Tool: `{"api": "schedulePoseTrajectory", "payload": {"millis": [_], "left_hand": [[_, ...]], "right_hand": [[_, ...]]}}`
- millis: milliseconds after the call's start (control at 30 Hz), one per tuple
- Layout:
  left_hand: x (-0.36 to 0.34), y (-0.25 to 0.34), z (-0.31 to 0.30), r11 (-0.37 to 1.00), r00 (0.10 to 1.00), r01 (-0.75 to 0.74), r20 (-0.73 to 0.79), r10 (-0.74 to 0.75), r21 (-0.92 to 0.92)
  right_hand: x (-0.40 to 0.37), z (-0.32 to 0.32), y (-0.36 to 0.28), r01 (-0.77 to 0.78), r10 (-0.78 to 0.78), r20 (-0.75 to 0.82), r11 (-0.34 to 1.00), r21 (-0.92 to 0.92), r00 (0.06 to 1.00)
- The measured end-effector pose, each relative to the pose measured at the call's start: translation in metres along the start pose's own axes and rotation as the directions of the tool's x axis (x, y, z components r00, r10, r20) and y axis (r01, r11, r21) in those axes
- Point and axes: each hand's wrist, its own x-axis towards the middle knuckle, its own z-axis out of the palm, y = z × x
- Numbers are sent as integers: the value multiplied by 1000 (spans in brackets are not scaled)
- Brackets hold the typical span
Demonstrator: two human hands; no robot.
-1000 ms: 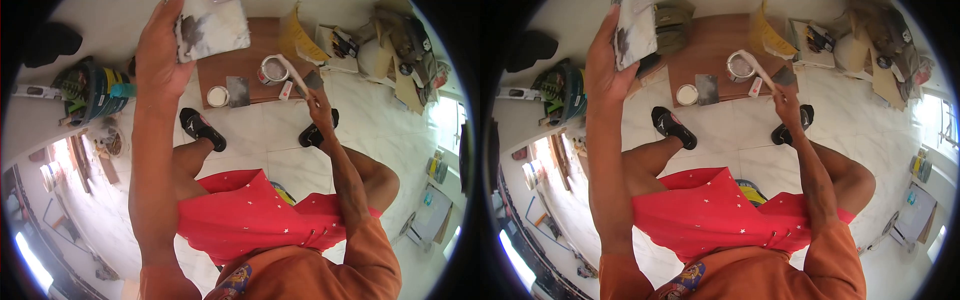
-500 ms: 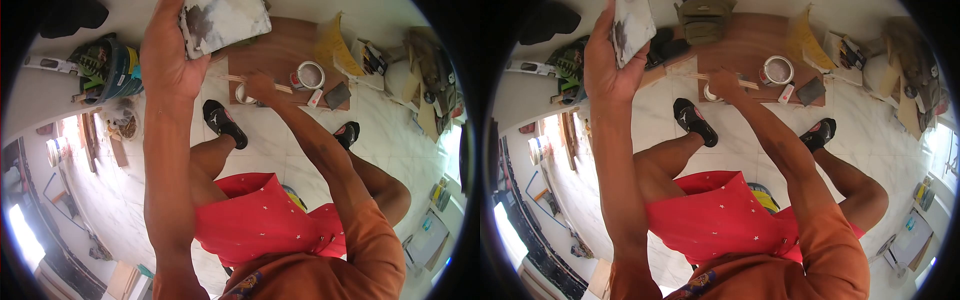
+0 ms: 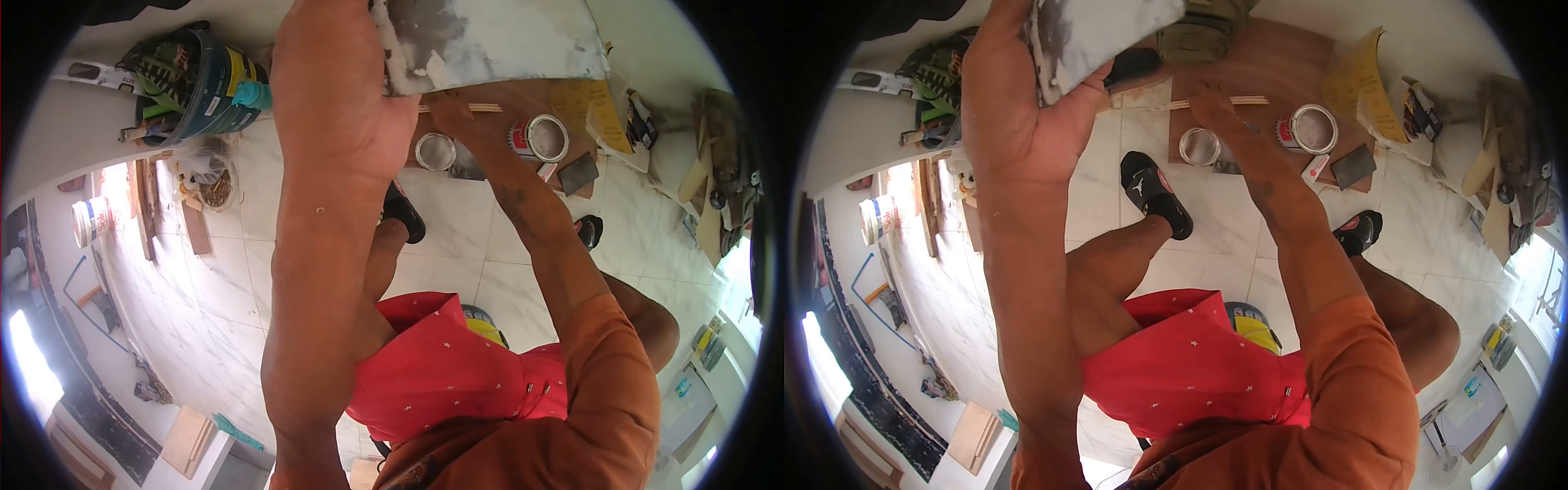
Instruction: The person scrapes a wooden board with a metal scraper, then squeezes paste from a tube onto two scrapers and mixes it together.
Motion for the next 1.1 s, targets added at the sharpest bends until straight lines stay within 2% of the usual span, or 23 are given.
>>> {"api": "schedulePoseTrajectory", "payload": {"millis": [67, 133, 167, 233, 300, 367, 400, 433, 500, 533, 567, 600, 667, 733, 767, 833, 867, 933, 967, 1067, 1100], "left_hand": [[2, -1, -9, 998, 995, 8, 97, -3, -58], [2, -3, -9, 999, 994, -37, 98, 40, -37], [1, -7, -4, 996, 996, -87, 35, 86, 28], [0, -11, 2, 986, 990, -135, -33, 139, 101], [5, -12, 0, 984, 989, -140, -40, 145, 106], [5, -17, 4, 989, 992, -124, -15, 126, 82], [5, -17, 4, 990, 993, -122, -1, 122, 75], [7, -13, 0, 999, 997, -43, 69, 41, 34], [0, -26, 15, 986, 993, -119, -10, 121, 115], [-2, -31, 21, 974, 985, -159, -44, 168, 159], [-4, -34, 24, 973, 987, -154, -19, 159, 173], [-6, -37, 27, 971, 989, -147, 6, 149, 188], [-5, -41, 31, 969, 991, -131, 51, 123, 208], [0, -43, 29, 968, 992, -108, 89, 90, 225], [0, -47, 33, 965, 992, -120, 62, 109, 235], [-2, -57, 46, 956, 989, -146, 8, 149, 256], [2, -57, 43, 951, 992, -90, -57, 112, 297], [10, -56, 34, 931, 981, 32, -191, 42, 365], [12, -59, 32, 925, 980, 48, -196, 29, 376], [14, -63, 37, 911, 975, 78, -220, 14, 404], [13, -65, 40, 909, 972, 76, -235, 25, 410]], "right_hand": [[-7, 2, 4, 1, -2, -47, 1000, -17, 999], [-25, -24, 0, -2, 1, -28, 999, -40, 1000], [-34, -25, 0, 58, -65, -74, 995, -84, 995], [-68, -35, -4, 120, -96, -190, 986, 119, 977], [-118, -39, -21, 45, 99, -409, 944, 327, 907], [-165, -33, -19, -60, 234, -224, 807, 587, 946], [-189, -23, -19, -146, 339, -177, 741, 656, 924], [-213, -12, -17, -223, 436, -123, 659, 718, 891], [-255, 5, -1, -356, 608, -162, 637, 683, 777], [-265, 9, 11, -528, 743, -60, 527, 665, 666], [-275, 14, 22, -664, 868, 42, 347, 663, 495], [-282, 20, 37, -669, 904, 24, 298, 681, 428], [-281, 33, 61, -761, 953, -150, 301, 575, 264], [-279, 38, 87, -755, 919, -171, 390, 528, 355], [-274, 41, 97, -747, 899, -180, 433, 505, 400], [-256, 30, 107, -781, 915, -108, 389, 488, 388], [-249, 25, 110, -798, 922, -69, 366, 479, 381], [-243, 17, 109, -846, 943, 93, 239, 477, 319], [-240, 13, 109, -865, 943, 172, 175, 470, 284], [-246, 40, 126, -870, 869, 347, 166, 465, 352], [-250, 31, 124, -845, 866, 348, 144, 516, 360]]}}
